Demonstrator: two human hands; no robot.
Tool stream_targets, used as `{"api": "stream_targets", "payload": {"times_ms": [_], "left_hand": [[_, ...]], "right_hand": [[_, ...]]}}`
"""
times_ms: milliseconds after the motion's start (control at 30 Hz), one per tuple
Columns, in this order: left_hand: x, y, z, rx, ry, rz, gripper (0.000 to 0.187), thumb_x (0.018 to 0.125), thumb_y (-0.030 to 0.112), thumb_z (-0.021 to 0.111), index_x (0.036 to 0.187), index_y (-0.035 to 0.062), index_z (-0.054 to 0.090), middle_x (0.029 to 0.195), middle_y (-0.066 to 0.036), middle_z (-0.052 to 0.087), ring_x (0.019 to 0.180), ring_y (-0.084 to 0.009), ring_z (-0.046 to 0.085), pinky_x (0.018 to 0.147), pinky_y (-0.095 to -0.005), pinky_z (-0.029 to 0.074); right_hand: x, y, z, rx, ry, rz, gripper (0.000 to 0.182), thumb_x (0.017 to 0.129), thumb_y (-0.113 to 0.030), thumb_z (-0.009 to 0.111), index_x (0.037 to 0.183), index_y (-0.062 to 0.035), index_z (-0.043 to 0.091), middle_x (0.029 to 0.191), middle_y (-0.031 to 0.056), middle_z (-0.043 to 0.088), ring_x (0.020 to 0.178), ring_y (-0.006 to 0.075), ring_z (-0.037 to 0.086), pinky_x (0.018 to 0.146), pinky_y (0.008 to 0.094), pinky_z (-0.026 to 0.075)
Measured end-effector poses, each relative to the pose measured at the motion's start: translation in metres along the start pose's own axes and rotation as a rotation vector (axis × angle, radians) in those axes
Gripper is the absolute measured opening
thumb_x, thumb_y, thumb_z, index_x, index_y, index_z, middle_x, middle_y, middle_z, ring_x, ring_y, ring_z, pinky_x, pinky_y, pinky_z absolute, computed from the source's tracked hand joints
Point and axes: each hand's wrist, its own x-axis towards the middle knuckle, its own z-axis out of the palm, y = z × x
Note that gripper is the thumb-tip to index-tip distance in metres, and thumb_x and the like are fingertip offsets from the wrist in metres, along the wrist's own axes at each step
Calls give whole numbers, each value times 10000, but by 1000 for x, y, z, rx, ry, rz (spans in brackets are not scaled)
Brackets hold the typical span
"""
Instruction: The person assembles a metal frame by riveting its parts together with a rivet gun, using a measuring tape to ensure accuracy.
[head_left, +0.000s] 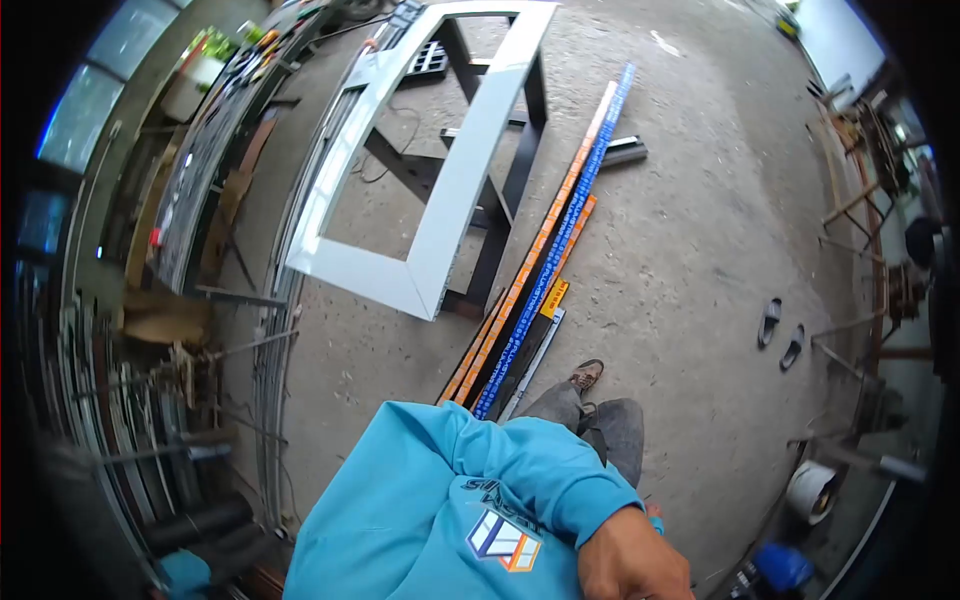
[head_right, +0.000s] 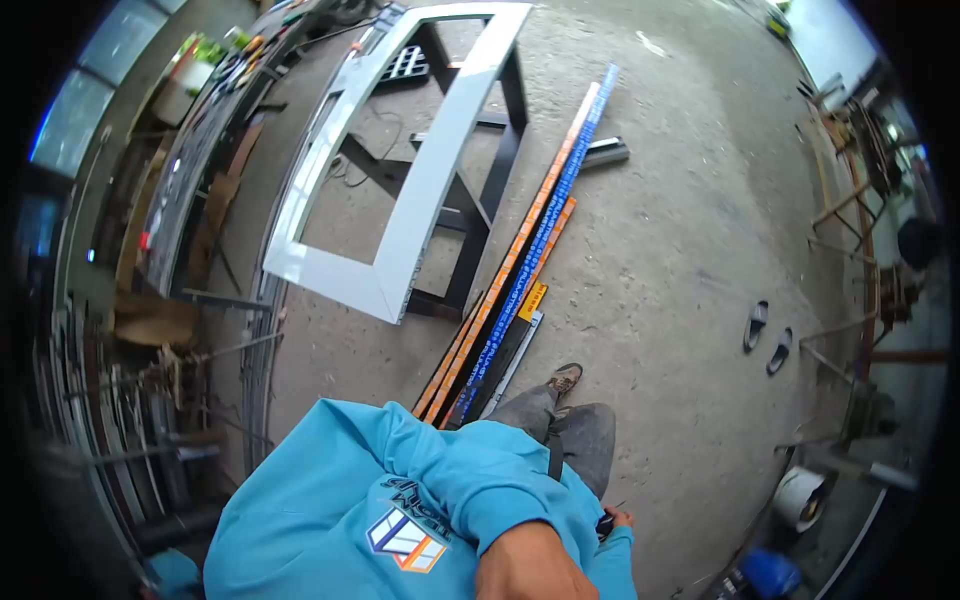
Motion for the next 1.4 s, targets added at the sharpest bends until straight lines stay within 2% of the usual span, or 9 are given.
{"api": "stream_targets", "payload": {"times_ms": [133, 367, 533, 567, 667, 833, 1067, 1167, 1400], "left_hand": [[-13, 37, 10, 642, 538, 228, 133, 809, 136, 568, 785, 5, 572, 692, -71, 535, 669, -203, 468, 624, -317, 313], [27, 11, 74, 1015, 791, 588, 118, 798, 129, 534, 794, 13, 552, 701, -52, 526, 626, -183, 435, 626, -305, 323], [-24, 28, 74, 1554, 713, -13, 247, 702, 262, 675, 831, 62, 611, 737, -93, 595, 678, -232, 544, 662, -313, 429], [-51, 49, 73, 1669, 855, 86, 165, 737, 202, 636, 805, 55, 602, 730, -74, 590, 666, -214, 545, 643, -296, 431], [-183, 134, 79, 1699, 1696, 220, 162, 809, 164, 563, 891, 33, 614, 817, -59, 619, 765, -151, 584, 720, -262, 466], [-513, 257, 114, 1711, 2792, 545, 259, 871, 161, 455, 1035, -7, 566, 1009, -141, 593, 898, -249, 581, 763, -318, 482], [-694, 343, 111, 1323, 3099, 570, 251, 841, 153, 508, 1040, 18, 581, 974, -148, 604, 866, -264, 590, 742, -329, 491], [-705, 357, 95, 1366, 3007, 968, 262, 828, 151, 530, 1048, 18, 585, 981, -164, 603, 836, -234, 592, 735, -288, 477], [-715, 360, 122, 895, 2763, 1022, 166, 778, 49, 593, 931, -10, 619, 866, -100, 633, 762, -164, 596, 673, -254, 492]], "right_hand": [[69, -93, -2, -332, -172, -77, 642, 591, -147, 731, 1137, -42, 410, 932, 170, 547, 743, 259, 571, 667, 362, 487], [78, -320, 112, -831, -425, -433, 560, 625, -175, 726, 1080, -32, 432, 785, 146, 599, 659, 237, 596, 584, 339, 501], [38, -495, 297, -769, -1060, -362, 337, 704, -322, 670, 810, -11, 596, 756, 98, 606, 648, 166, 584, 577, 289, 472], [7, -513, 333, -852, -1014, -667, 336, 702, -312, 667, 838, -13, 596, 775, 103, 606, 663, 166, 582, 587, 283, 467], [-189, -472, 391, -951, -996, -1318, 353, 697, -283, 658, 924, -21, 596, 834, 119, 607, 706, 167, 573, 618, 264, 451], [-350, -316, 472, -931, -1002, -1458, 516, 699, -279, 641, 1144, -88, 461, 962, 188, 565, 863, 278, 552, 766, 339, 434], [-333, -231, 486, -683, -571, -1325, 406, 723, -248, 616, 1067, -63, 506, 1005, 178, 537, 945, 292, 509, 818, 364, 399], [-361, -241, 501, -729, -566, -1216, 372, 723, -234, 616, 1030, -45, 527, 980, 159, 545, 905, 264, 516, 806, 349, 399], [-358, -244, 501, -972, -433, -1229, 337, 713, -233, 622, 972, -31, 548, 933, 131, 559, 834, 245, 530, 770, 325, 415]]}}
